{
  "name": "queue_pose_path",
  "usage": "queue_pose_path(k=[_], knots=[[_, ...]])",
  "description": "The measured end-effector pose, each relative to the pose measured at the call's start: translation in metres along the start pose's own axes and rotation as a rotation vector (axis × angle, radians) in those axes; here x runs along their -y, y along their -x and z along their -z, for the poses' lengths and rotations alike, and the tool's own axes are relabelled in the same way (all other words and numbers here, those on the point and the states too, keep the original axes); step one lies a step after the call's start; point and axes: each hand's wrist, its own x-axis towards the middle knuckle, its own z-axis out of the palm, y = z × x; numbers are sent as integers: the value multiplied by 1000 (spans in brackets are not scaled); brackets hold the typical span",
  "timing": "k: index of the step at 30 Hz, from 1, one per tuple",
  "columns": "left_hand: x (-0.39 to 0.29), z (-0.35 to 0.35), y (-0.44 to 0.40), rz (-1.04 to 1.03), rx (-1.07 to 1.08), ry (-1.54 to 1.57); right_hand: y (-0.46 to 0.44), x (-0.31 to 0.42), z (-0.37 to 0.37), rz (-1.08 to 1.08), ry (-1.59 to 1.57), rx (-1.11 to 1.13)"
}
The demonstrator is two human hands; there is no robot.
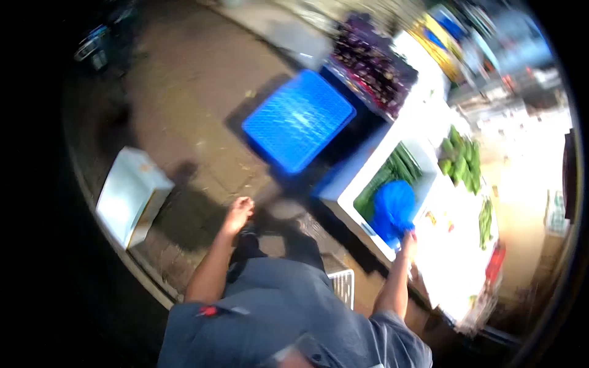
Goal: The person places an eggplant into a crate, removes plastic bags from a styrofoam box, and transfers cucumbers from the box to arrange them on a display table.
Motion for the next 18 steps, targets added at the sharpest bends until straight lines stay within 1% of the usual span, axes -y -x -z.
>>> queue_pose_path(k=[2, 3, 4, 5, 6, 8, 9, 10, 12, 14, 15, 16, 18], knots=[[-29, -77, 7, -26, 129, -139, 31, 50, -16, -34, -35, -89], [-43, -120, 4, -16, 194, -222, 24, 43, -12, 51, -64, -145], [-49, -157, 1, -12, 234, -296, 8, 27, -3, 139, -42, -132], [-45, -189, -4, -67, 339, -287, 15, 44, -1, 157, -62, -120], [-59, -226, -6, -89, 429, -316, 27, 72, -3, 172, -72, -109], [-58, -295, -11, -144, 624, -431, 12, 71, 12, 128, -128, -62], [-61, -328, -9, -246, 663, -555, 4, 64, 19, 150, -186, -49], [-68, -359, -3, -235, 706, -639, -2, 57, 23, 180, -247, -33], [-98, -424, 28, -296, 799, -814, 15, 91, 24, 148, -351, -9], [-80, -480, 34, -464, 916, -784, 5, 70, 30, 174, -403, 55], [-87, -503, 41, -530, 1003, -795, 6, 66, 30, 182, -432, 81], [-78, -524, 39, -745, 1062, -751, 13, 74, 31, 68, -432, 89], [-66, -563, 37, -1013, 1209, -757, 18, 74, 33, 72, -422, 64]])
